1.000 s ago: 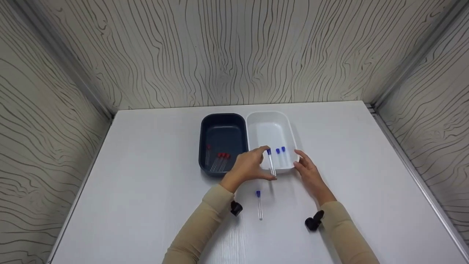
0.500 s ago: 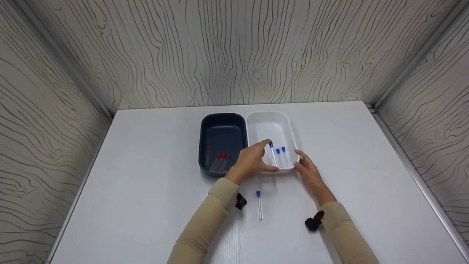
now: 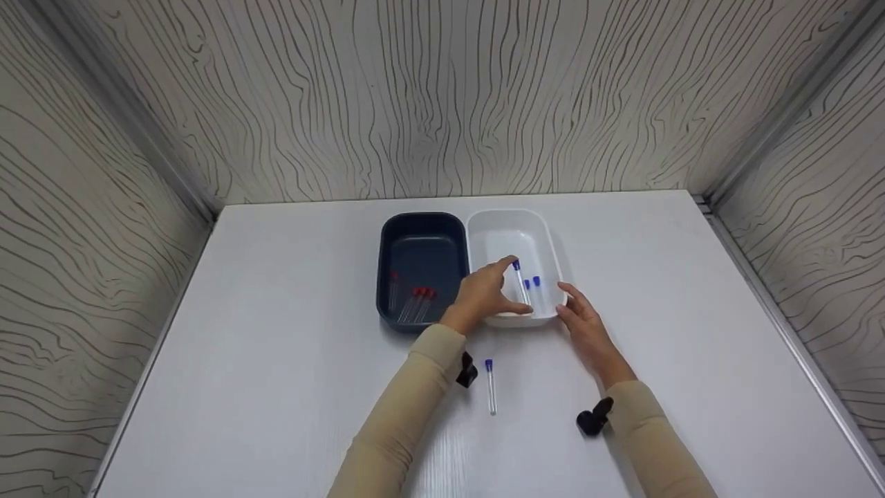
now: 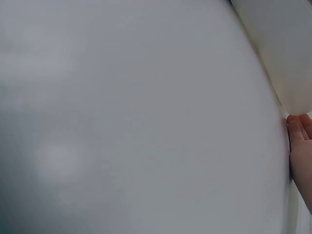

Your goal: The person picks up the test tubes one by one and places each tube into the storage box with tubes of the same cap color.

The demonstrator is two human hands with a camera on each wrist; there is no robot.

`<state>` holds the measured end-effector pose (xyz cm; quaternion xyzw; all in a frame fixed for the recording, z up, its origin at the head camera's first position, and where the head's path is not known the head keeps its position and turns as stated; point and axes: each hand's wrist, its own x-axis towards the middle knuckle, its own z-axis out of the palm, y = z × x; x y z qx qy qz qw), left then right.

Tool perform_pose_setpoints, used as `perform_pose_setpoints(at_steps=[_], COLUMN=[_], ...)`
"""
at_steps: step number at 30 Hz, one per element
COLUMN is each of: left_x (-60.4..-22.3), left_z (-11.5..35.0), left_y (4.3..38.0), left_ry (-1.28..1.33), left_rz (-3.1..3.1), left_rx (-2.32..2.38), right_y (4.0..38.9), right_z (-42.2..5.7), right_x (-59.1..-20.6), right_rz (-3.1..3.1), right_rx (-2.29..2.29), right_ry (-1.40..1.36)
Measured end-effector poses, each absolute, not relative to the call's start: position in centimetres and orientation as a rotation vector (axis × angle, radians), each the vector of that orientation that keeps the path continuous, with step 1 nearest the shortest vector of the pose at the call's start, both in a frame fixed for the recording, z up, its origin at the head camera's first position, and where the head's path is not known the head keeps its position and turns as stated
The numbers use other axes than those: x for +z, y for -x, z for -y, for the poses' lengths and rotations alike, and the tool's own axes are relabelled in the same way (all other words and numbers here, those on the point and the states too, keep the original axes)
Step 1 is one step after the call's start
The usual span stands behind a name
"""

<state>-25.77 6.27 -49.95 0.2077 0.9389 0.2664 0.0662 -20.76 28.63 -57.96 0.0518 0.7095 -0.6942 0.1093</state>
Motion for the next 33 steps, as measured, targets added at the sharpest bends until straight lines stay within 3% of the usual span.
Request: perform_pose_setpoints(at_steps=[33], left_x=[-52.3], left_z=[-9.6], left_y=[26.4], left_ry=[-0.411], left_rz=[-2.806], left_rx=[0.646], right_y=[20.7], right_z=[-28.7], right_x=[-58.0], right_rz=[-2.055], right_rx=[-2.076], right_ry=[-0.137])
